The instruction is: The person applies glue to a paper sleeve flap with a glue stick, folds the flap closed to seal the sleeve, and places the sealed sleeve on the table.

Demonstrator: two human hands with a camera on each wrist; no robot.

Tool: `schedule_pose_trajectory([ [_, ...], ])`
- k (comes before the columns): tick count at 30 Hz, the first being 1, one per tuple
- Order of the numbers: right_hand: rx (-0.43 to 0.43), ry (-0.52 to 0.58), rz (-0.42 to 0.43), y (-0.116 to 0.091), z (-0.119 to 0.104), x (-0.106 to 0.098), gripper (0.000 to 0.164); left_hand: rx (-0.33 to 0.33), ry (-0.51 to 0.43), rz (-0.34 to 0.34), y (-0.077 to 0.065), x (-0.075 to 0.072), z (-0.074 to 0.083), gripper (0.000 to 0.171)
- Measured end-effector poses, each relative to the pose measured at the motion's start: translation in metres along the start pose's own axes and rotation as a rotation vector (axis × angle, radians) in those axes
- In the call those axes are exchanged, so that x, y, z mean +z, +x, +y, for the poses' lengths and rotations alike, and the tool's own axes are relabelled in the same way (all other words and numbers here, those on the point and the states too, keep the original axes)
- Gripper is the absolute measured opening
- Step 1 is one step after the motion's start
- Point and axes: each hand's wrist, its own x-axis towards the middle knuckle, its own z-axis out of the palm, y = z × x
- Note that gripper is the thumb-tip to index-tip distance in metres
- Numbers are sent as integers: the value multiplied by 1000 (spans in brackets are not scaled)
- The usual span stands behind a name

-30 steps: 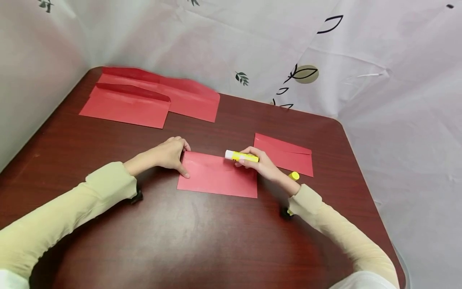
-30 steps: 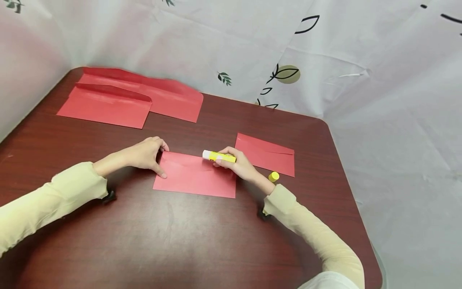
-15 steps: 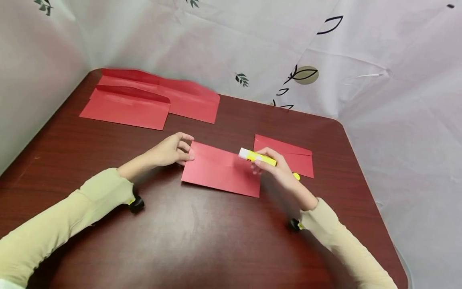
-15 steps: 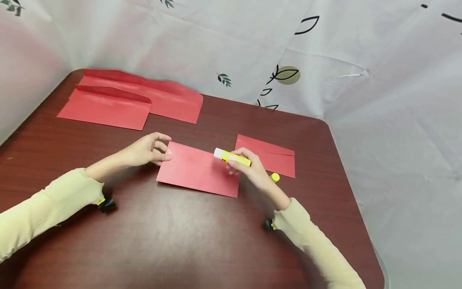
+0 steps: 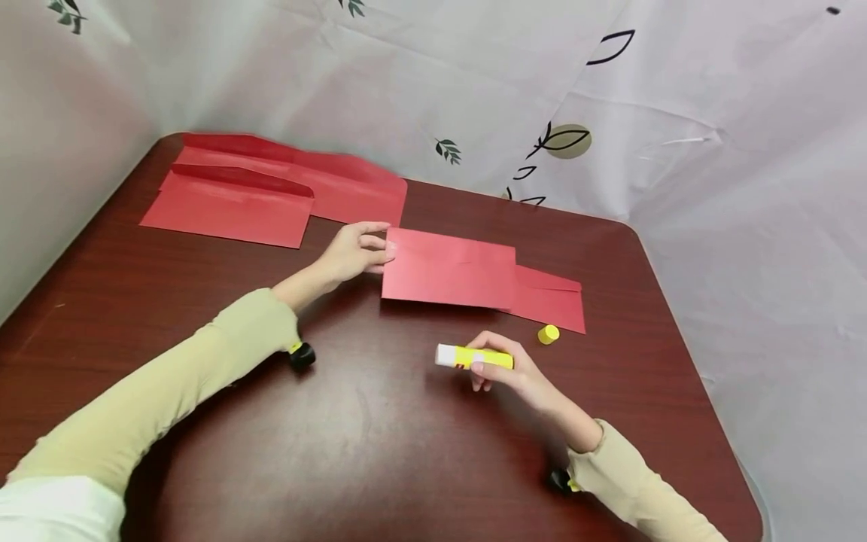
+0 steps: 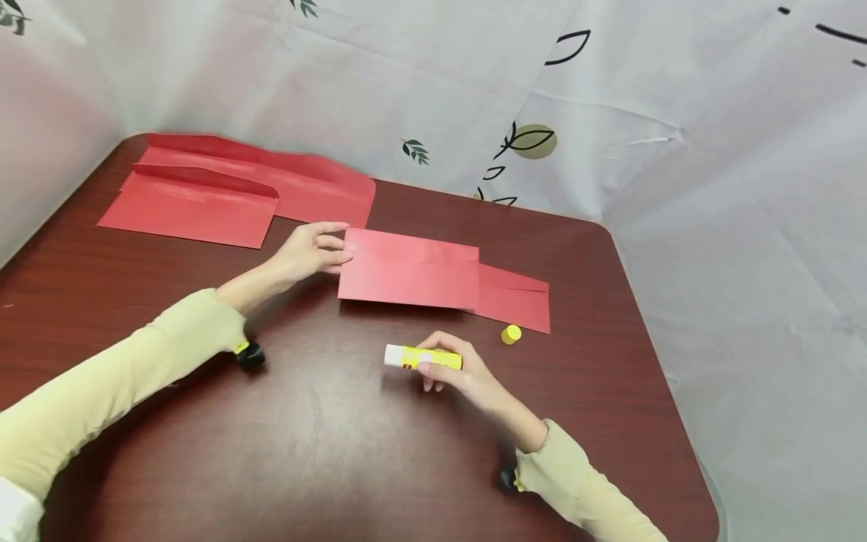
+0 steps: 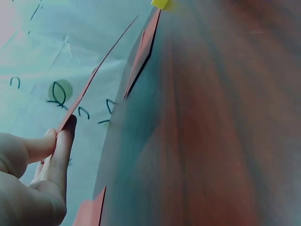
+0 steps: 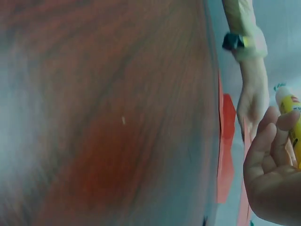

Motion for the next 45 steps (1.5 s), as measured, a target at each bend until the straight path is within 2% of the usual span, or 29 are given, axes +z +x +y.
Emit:
schedule_pose_trajectory([
  [6, -36, 117, -71, -4, -2, 7, 14, -5, -26, -22, 32, 37, 6, 60],
  [11, -26, 136, -85, -7, -2, 11, 14, -25, -41, -44, 52, 70, 7, 58],
  [16, -19, 158, -98, -9, -1, 13, 13, -39, -41, -63, 66, 97, 5, 57],
  [21, 6, 177, -97, -11, 0, 14, 14, -47, -25, -93, 74, 115, 1, 58],
  [28, -8, 192, -85, -14, 3, 13, 12, -57, -28, -112, 79, 131, 1, 59],
  [32, -14, 193, -86, -15, 5, 13, 12, -59, 1, -129, 81, 137, 1, 58],
  [39, -19, 174, -65, -17, 8, 11, 12, -38, 118, -132, 80, 140, 2, 59],
  [45, -12, 182, -56, -16, 6, 13, 12, 17, 240, -103, 77, 132, 2, 57],
])
